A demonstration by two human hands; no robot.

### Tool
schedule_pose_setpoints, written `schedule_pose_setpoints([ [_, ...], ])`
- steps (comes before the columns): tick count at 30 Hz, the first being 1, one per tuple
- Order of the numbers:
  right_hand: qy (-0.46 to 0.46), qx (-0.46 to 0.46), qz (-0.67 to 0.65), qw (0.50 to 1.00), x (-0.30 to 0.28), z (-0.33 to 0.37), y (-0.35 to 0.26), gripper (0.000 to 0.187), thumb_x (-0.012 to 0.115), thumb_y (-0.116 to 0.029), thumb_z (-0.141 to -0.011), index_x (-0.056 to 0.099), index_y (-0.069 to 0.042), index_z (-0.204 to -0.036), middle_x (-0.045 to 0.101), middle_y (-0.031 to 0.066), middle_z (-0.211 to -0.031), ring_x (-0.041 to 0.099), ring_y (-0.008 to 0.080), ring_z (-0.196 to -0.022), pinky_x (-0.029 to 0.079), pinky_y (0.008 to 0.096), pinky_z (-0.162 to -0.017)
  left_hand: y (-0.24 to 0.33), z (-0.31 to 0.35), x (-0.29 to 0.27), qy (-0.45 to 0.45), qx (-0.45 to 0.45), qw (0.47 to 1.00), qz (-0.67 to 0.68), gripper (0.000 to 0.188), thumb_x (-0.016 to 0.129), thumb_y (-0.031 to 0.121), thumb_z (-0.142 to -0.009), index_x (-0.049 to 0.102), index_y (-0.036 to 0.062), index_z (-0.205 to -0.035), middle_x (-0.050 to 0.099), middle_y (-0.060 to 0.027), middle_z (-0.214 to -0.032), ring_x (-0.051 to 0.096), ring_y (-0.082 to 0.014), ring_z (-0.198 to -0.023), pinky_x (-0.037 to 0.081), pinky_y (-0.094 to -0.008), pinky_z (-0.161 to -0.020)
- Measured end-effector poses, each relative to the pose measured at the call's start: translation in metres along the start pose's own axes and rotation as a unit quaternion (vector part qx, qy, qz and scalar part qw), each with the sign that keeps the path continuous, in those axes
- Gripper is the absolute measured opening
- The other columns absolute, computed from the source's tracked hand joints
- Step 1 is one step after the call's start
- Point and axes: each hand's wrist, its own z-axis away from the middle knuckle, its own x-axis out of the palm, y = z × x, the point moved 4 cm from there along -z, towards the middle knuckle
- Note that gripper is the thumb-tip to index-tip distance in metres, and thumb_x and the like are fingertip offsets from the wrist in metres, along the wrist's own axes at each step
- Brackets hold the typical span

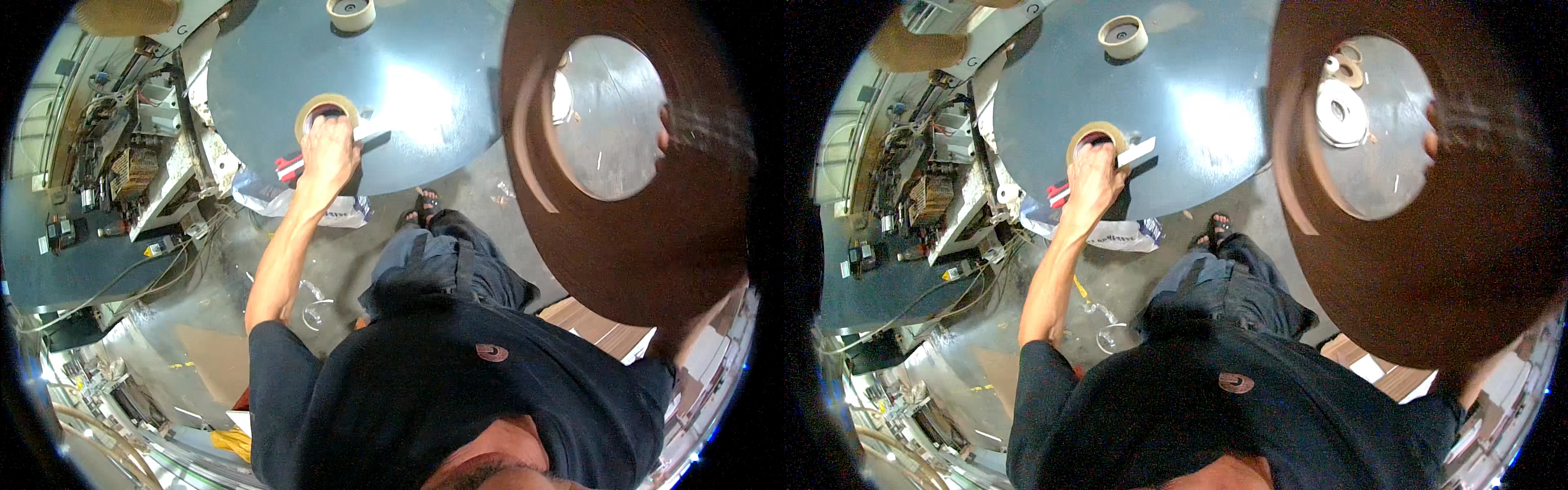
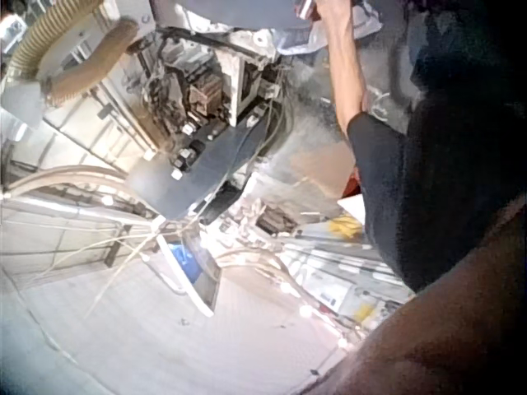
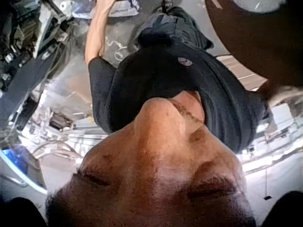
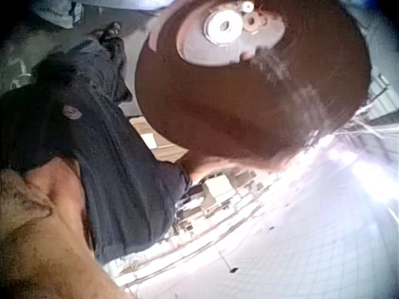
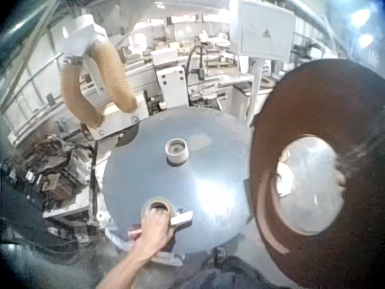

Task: The person wraps a roll of edge banding with clear tape by hand and cuts the tape with a utility knife.

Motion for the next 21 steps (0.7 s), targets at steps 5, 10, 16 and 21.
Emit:
schedule_pose_setpoints([
  [5, 0.111, -0.018, 0.022, 0.993, -0.010, 0.078, -0.008, 0.067, 0.063, -0.043, -0.086, 0.047, -0.003, -0.137, 0.056, 0.0233, -0.131, 0.057, 0.0404, -0.117, 0.045, 0.0518, -0.102, 0.018, 0.002, -0.026, 0.134, 0.107, 0.985, 0.002, 0.027, 0.075, 0.016, -0.078, 0.065, 0.0012, -0.098, 0.067, -0.0164, -0.093, 0.063, -0.0324, -0.085, 0.052, -0.0425, -0.070],
  [10, 0.221, -0.012, 0.022, 0.975, -0.038, 0.122, 0.017, 0.069, 0.063, -0.043, -0.086, 0.046, -0.001, -0.138, 0.056, 0.0264, -0.131, 0.057, 0.0435, -0.117, 0.045, 0.0533, -0.102, 0.080, 0.076, -0.038, -0.175, -0.239, 0.716, 0.632, 0.030, 0.065, 0.026, -0.094, 0.067, -0.0035, -0.097, 0.070, -0.0128, -0.082, 0.062, -0.0134, -0.060, 0.049, -0.0238, -0.052],
  [16, 0.390, -0.026, 0.039, 0.920, -0.077, 0.167, 0.061, 0.072, 0.066, -0.041, -0.084, 0.045, 0.002, -0.137, 0.057, 0.0329, -0.121, 0.064, 0.0444, -0.104, 0.057, 0.0532, -0.088, 0.152, 0.115, 0.057, -0.339, -0.261, 0.684, 0.591, 0.029, 0.065, 0.027, -0.094, 0.066, -0.0017, -0.098, 0.069, -0.0083, -0.075, 0.056, -0.0075, -0.054, 0.043, -0.0213, -0.047],
  [21, 0.374, 0.011, -0.025, 0.927, -0.118, 0.201, 0.078, 0.071, 0.070, -0.031, -0.082, 0.042, 0.008, -0.135, 0.057, 0.0280, -0.121, 0.065, 0.0357, -0.105, 0.057, 0.0434, -0.093, 0.222, 0.068, 0.121, -0.356, -0.120, 0.812, 0.447, 0.037, 0.078, 0.035, -0.082, 0.069, -0.0005, -0.084, 0.067, -0.0052, -0.068, 0.055, -0.0070, -0.058, 0.042, -0.0232, -0.052],
])
